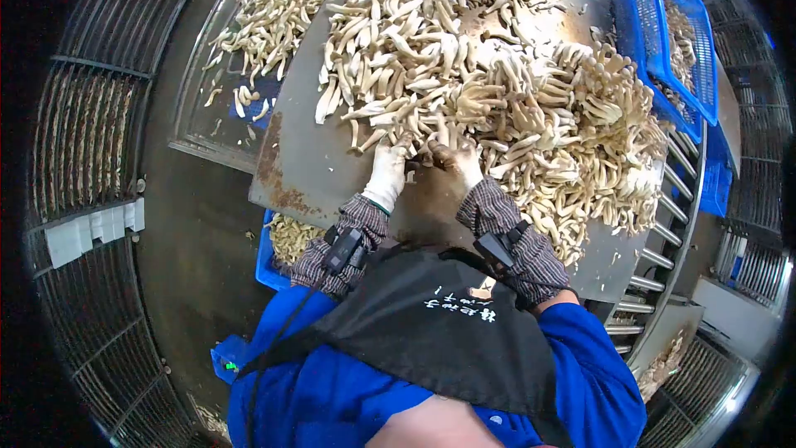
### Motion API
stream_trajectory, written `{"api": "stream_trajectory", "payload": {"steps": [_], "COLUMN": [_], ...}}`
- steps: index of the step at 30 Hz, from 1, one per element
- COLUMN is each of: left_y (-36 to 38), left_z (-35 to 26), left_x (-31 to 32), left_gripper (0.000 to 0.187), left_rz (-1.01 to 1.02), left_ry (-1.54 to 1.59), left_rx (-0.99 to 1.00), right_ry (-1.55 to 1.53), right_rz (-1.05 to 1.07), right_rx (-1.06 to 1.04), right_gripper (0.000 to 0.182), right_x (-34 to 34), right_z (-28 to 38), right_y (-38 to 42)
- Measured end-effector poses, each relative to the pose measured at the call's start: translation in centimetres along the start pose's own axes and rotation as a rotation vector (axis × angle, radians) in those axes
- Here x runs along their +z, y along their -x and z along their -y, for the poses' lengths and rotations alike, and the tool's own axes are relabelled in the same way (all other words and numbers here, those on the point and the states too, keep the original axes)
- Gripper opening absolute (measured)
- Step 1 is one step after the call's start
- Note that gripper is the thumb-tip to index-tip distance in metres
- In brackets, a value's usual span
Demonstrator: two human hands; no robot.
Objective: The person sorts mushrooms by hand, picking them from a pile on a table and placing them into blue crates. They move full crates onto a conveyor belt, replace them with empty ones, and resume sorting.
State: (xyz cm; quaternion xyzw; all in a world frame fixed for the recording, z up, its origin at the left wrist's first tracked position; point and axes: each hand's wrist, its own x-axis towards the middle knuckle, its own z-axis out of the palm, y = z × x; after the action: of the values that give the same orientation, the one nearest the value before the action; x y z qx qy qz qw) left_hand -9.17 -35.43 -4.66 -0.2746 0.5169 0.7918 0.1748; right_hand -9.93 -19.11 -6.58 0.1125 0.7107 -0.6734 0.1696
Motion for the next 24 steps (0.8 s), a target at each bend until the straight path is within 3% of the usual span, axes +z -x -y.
{"api": "stream_trajectory", "payload": {"steps": [1,2,3,6,7,10,12,13,14,16,17,19,20,22,23,24], "left_y": [0.2,0.4,0.6,0.9,0.9,0.1,0.1,1.0,-1.1,0.6,0.0,-1.7,-1.9,-1.3,-2.1,-1.2], "left_z": [-0.4,-0.7,-0.9,-1.7,-1.8,-1.5,-1.2,-2.2,-0.1,-3.1,-2.8,-2.5,-2.8,-5.2,-5.1,-6.5], "left_x": [0.0,0.1,0.1,0.5,0.5,0.3,-0.3,0.2,-0.8,0.4,0.3,0.1,-0.2,-0.2,-0.5,-0.1], "left_gripper": [0.034,0.034,0.034,0.037,0.039,0.045,0.041,0.04,0.036,0.034,0.034,0.037,0.037,0.038,0.04,0.04], "left_rz": [0.074,0.07,0.088,0.145,0.167,0.193,0.116,0.108,0.124,-0.087,-0.086,-0.164,-0.163,-0.142,-0.199,-0.292], "left_ry": [-0.106,-0.108,-0.107,-0.105,-0.107,-0.096,-0.168,-0.116,-0.096,-0.723,-0.723,-0.739,-0.74,-1.082,-1.083,-1.304], "left_rx": [0.096,0.095,0.113,0.173,0.192,0.234,0.392,0.267,0.358,0.659,0.657,0.751,0.748,0.603,0.736,0.588], "right_ry": [-0.425,-0.427,0.208,0.67,0.407,-0.286,-0.084,-0.122,-0.156,-0.343,-0.343,0.191,0.191,-0.166,0.018,0.133], "right_rz": [0.096,0.099,0.066,0.032,-0.086,-0.143,-0.079,-0.157,-0.232,-0.195,-0.196,-0.089,-0.089,-0.027,0.029,-0.008], "right_rx": [0.238,0.241,-0.061,-0.235,-0.415,-0.032,0.086,0.04,-0.009,-0.019,-0.018,-0.067,-0.064,-0.245,-0.265,-0.228], "right_gripper": [0.069,0.069,0.066,0.058,0.048,0.049,0.055,0.056,0.058,0.054,0.054,0.05,0.05,0.056,0.062,0.063], "right_x": [-0.1,-0.4,-1.0,-0.1,0.9,1.6,1.3,1.6,1.9,1.6,1.1,0.6,0.7,0.8,-0.1,-0.8], "right_z": [0.5,0.5,0.2,-0.6,-1.0,1.6,4.2,1.7,-0.8,-2.2,-2.1,1.7,1.2,-0.5,-1.2,-0.7], "right_y": [0.3,0.8,1.3,0.6,0.1,1.0,2.1,1.3,0.5,0.1,0.0,0.8,1.1,1.8,1.9,2.6]}}
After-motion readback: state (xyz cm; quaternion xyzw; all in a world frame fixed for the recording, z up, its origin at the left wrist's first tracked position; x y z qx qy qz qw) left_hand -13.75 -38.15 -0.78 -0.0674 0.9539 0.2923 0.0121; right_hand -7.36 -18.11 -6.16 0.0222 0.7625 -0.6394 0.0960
